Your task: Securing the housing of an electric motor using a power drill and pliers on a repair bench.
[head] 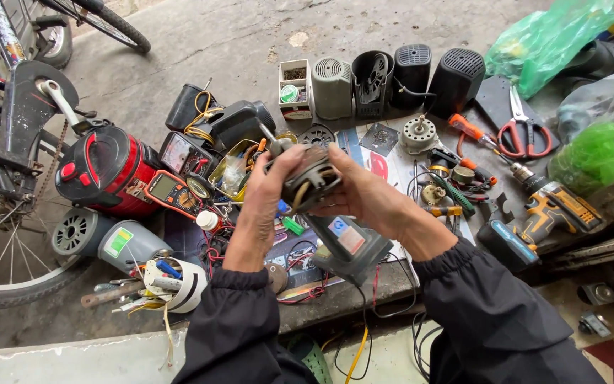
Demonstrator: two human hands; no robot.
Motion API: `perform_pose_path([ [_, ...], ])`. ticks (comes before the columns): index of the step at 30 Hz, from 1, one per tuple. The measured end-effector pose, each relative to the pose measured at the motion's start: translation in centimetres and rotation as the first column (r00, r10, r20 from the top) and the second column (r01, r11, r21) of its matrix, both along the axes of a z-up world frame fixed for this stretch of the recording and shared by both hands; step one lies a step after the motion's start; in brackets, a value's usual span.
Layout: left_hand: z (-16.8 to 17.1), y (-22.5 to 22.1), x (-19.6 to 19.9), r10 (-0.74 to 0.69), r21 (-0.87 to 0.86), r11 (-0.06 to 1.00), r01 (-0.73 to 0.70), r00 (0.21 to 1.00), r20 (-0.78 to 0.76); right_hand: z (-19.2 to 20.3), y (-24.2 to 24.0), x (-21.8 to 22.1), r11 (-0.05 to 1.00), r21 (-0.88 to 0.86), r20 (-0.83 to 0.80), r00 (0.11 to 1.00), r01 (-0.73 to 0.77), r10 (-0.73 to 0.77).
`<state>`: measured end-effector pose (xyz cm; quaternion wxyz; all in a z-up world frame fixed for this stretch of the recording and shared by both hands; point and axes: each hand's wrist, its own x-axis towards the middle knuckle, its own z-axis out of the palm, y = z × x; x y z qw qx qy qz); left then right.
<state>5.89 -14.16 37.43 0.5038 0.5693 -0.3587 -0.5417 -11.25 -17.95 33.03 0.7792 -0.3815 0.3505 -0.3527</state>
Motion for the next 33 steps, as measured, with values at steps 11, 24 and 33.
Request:
perform_pose_path([
  [11,-2.0,0.6,3.5,-0.035,-0.068,0.997,0.038,0.998,0.045,-21.3,-4.4,-4.4,0.923,0.107,-0.354,0.882,0.369,-0.311],
  [24,-2.1,0.9,2.9,-0.051,-0.018,0.998,0.053,0.993,0.102,-29.3,-1.7,-0.9,0.893,0.362,-0.178,0.960,0.267,-0.215],
  [33,-2.9,0.5,4.4,-0.007,0.049,0.999,0.006,1.000,0.029,-22.4,-1.4,0.0,0.929,0.323,-0.172,0.976,0.180,-0.129],
])
